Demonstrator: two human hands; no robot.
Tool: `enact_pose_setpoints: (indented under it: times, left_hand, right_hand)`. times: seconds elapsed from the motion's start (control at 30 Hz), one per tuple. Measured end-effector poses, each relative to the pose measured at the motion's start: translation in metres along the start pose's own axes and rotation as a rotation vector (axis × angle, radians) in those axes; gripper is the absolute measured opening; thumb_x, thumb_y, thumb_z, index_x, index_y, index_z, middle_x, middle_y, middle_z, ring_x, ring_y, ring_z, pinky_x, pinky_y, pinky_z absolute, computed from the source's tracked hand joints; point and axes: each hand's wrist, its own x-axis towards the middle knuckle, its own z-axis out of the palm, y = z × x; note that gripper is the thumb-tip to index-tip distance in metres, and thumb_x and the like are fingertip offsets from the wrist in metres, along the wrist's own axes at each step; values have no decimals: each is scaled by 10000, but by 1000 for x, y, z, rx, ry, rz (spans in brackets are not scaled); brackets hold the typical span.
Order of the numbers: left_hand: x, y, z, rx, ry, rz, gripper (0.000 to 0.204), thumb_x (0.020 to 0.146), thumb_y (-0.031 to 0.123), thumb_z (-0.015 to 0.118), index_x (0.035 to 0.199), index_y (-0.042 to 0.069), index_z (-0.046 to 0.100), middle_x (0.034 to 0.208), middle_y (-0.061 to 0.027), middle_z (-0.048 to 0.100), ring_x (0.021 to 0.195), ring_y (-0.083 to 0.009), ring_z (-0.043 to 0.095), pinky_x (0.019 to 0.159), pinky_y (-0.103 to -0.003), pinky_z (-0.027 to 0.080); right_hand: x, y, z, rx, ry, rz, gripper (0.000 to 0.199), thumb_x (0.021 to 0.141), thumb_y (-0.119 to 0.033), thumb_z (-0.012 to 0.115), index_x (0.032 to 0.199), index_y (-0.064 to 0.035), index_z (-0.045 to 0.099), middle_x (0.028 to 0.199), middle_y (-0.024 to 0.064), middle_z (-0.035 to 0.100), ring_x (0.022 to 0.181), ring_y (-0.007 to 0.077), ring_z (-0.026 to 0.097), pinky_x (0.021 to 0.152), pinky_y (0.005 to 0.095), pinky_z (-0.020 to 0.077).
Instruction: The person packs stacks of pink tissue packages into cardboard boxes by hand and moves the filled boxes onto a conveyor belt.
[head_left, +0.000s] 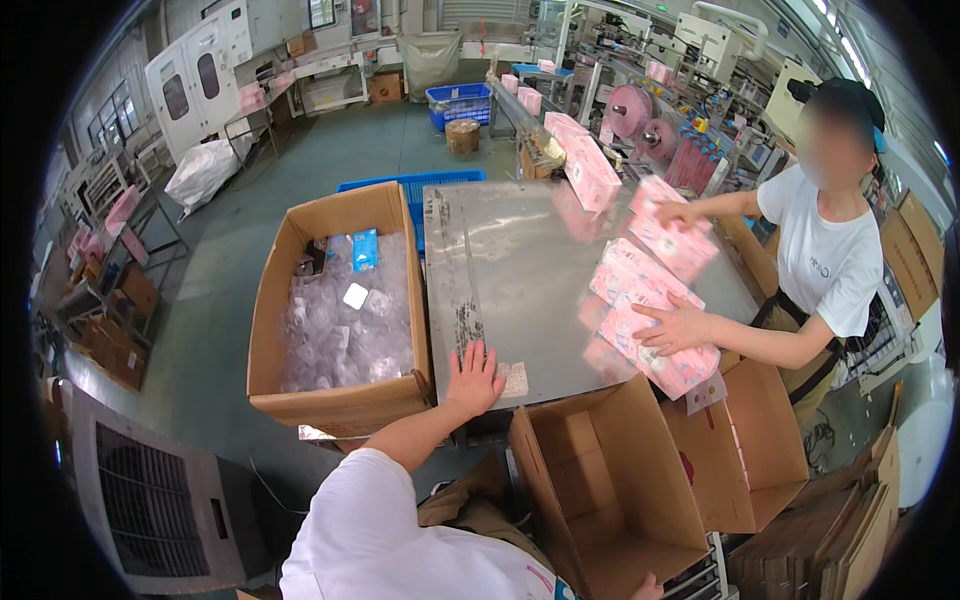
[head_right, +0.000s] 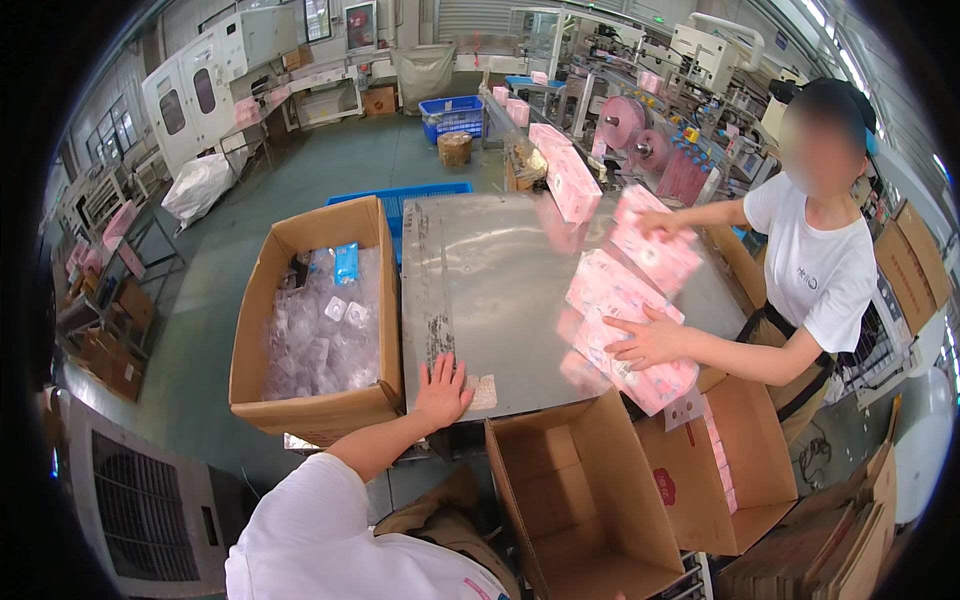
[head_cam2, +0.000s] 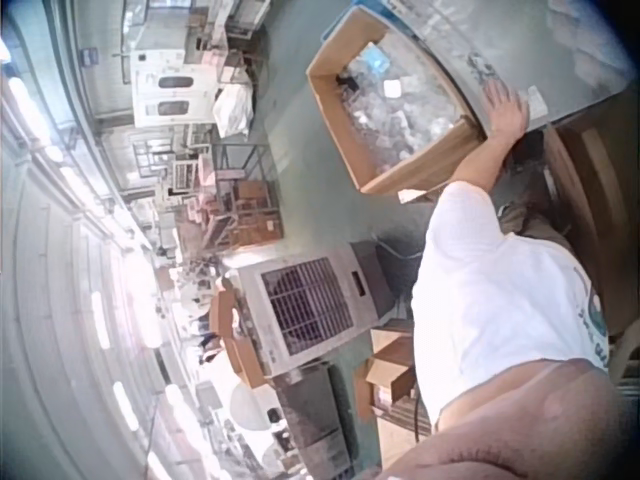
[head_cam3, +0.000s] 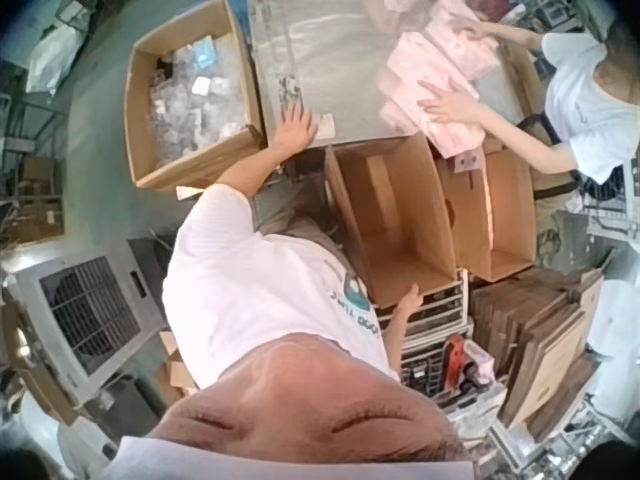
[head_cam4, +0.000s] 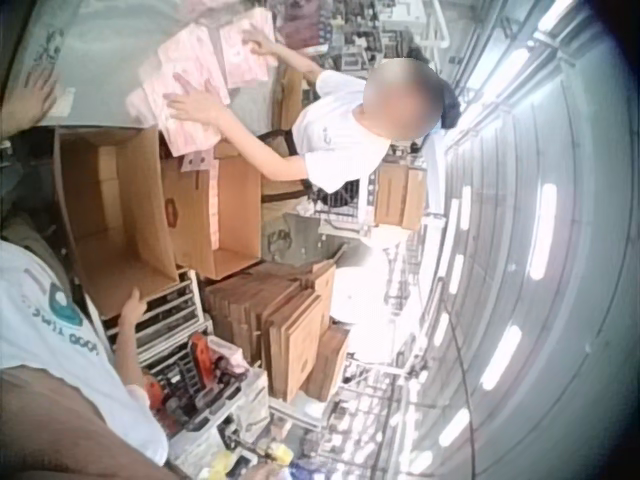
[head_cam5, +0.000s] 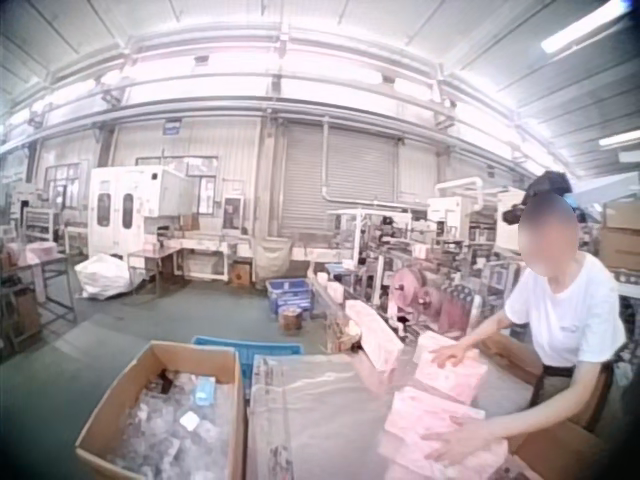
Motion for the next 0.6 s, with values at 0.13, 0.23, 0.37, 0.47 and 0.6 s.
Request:
enact_pose_setpoints:
  times: [0.13,0.23,0.37,0.47,0.6]
  left_hand:
    - [2,-1,12,-13,-7,37,676,873,451,439,1376,26,285,1461,-198,200,1368,-337,141,1070,-561,100]
    - [9,-1,-20,-111,-242,15,641,887,442,421,1364,28,315,1455,-204,209,1359,-336,168,1082,-520,129]
    - [28,-47,-94,-945,-637,-19,459,913,362,489,1205,8,506,1216,-155,530,1164,-244,473,974,-360,376]
    - [36,-130,-142,-1174,-187,-73,360,878,280,577,1140,32,579,979,-64,656,899,-157,609,798,-289,479]
    - [36,-323,-136,-552,462,-449,445,842,312,589,1152,-4,544,1124,-222,582,1068,-328,554,878,-396,444]
  right_hand:
    - [-2,6,2,69,45,-31,514,838,-265,562,1162,127,490,1108,238,563,957,332,535,847,402,450]
    - [-15,-14,1,195,-59,24,507,840,-243,556,1187,117,475,1131,226,551,958,323,531,852,399,447]
    - [-9,3,5,234,-10,-32,494,854,-246,548,1192,107,474,1128,228,550,940,322,533,841,405,454]
    - [4,17,6,115,26,-35,493,856,-258,551,1178,109,480,1123,229,551,929,325,534,828,408,459]
    - [18,24,15,60,107,3,494,848,-290,558,1117,122,519,1088,236,566,920,322,534,822,407,457]
